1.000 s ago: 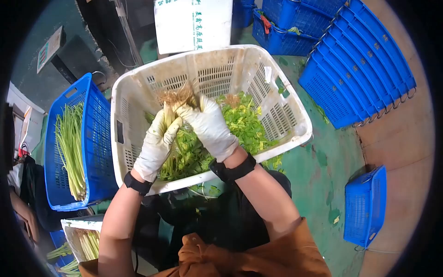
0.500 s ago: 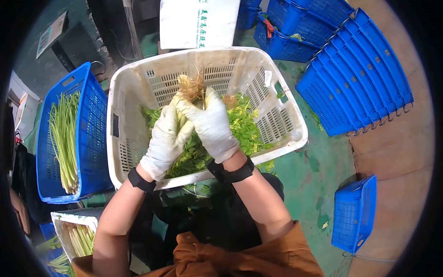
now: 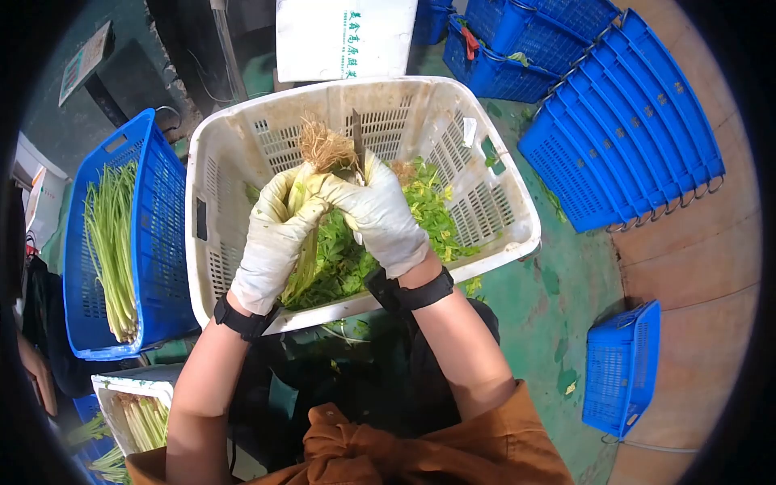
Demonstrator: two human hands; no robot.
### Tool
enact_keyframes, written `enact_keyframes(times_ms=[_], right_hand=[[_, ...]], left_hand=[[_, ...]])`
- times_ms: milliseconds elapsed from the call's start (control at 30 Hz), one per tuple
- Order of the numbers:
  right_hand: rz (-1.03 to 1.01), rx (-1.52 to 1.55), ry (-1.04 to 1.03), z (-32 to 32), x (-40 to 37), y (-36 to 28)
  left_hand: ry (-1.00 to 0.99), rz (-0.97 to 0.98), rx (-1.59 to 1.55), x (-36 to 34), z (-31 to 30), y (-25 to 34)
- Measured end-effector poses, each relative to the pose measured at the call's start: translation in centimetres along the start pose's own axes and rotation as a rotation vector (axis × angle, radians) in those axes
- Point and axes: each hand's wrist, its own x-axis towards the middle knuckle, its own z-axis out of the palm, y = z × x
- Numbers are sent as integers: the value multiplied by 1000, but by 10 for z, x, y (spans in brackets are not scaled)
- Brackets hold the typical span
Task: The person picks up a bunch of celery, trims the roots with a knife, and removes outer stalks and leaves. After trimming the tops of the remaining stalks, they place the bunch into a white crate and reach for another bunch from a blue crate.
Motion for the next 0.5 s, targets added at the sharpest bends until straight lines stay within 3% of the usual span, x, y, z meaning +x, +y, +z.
enact_keyframes(times_ms=[200,267,300,367,400,433,500], right_hand=[[79,-57,104,15,-1,-4],[-66,-236,280,13,7,9],[-65,-232,273,7,7,11],[-311,-793,263,-8,4,10],[-645,-1029,210,-8,6,8],[-645,-1028,213,-6,4,5],[-746,-1386,41,-2,-5,-1]], left_hand=[[-80,-129,-52,6,-9,7],[-38,-107,18,9,-16,12],[-5,-90,87,9,-20,16],[-3,-109,53,9,-27,23],[-17,-116,39,8,-29,26],[-34,-124,24,8,-29,28],[-24,-152,-22,4,-25,28]])
